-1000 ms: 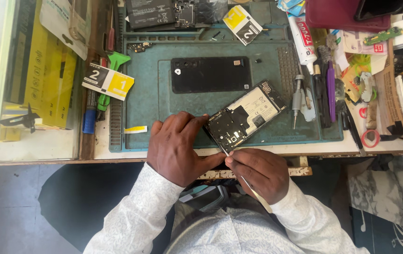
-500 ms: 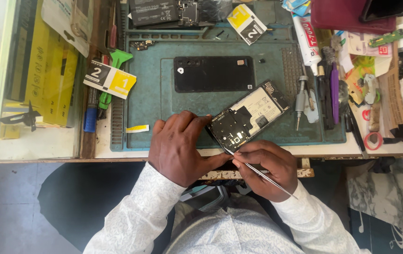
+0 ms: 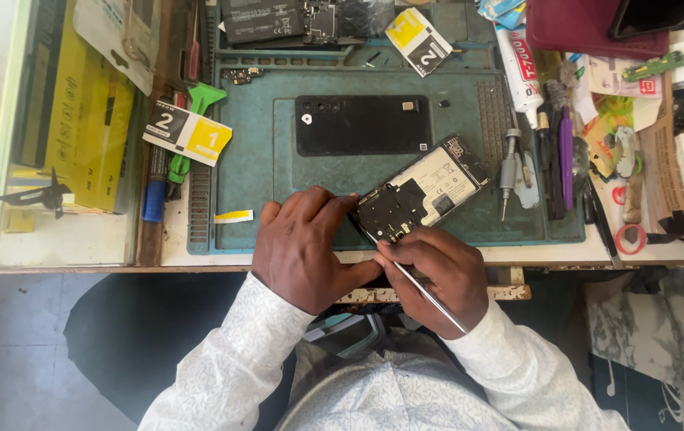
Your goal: The person disassembles a smartphone on a cluttered workbench. They use a screwdriver to remove screws and tweezers to lift and adjust internal components, including the battery and ribbon cables.
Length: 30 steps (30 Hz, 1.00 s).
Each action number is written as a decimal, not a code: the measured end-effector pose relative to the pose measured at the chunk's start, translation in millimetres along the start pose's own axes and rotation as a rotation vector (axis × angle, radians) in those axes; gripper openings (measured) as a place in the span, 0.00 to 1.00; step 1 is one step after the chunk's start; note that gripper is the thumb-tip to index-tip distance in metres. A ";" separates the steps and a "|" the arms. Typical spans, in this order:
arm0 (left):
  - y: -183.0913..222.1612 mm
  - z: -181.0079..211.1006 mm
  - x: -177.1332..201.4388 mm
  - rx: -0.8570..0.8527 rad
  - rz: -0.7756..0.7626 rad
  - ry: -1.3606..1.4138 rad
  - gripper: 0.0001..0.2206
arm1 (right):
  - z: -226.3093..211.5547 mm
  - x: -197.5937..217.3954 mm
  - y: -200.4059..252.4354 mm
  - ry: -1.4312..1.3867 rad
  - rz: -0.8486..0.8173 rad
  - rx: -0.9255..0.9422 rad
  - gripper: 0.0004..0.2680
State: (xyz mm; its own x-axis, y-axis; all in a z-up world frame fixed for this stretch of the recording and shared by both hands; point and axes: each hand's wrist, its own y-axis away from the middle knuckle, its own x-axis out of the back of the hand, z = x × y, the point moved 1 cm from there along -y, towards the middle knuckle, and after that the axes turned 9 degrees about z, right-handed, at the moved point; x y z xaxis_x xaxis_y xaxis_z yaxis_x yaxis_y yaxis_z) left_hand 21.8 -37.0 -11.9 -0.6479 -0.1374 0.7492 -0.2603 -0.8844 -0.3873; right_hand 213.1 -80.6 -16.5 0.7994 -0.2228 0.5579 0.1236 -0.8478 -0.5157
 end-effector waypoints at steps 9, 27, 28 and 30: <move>1.6 -0.4 -0.2 0.000 0.016 0.012 0.33 | -2.5 -2.0 -5.5 0.001 0.014 0.023 0.06; 2.2 1.8 3.7 0.007 0.012 0.015 0.34 | 7.4 7.1 -23.4 0.210 -0.052 0.396 0.07; 1.2 2.5 3.2 0.010 0.005 0.017 0.33 | 8.4 7.4 -24.3 0.177 -0.034 0.409 0.07; 0.1 2.3 4.6 0.022 -0.009 0.010 0.32 | 11.0 4.4 -24.9 0.075 -0.034 0.325 0.07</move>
State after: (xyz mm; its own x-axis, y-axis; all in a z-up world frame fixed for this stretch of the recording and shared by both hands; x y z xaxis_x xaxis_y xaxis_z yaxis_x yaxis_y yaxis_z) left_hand 20.4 -38.7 -7.2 -0.6524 -0.1248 0.7475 -0.2507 -0.8953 -0.3683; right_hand 220.0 -55.2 -8.3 0.7475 -0.2422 0.6185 0.3402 -0.6601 -0.6697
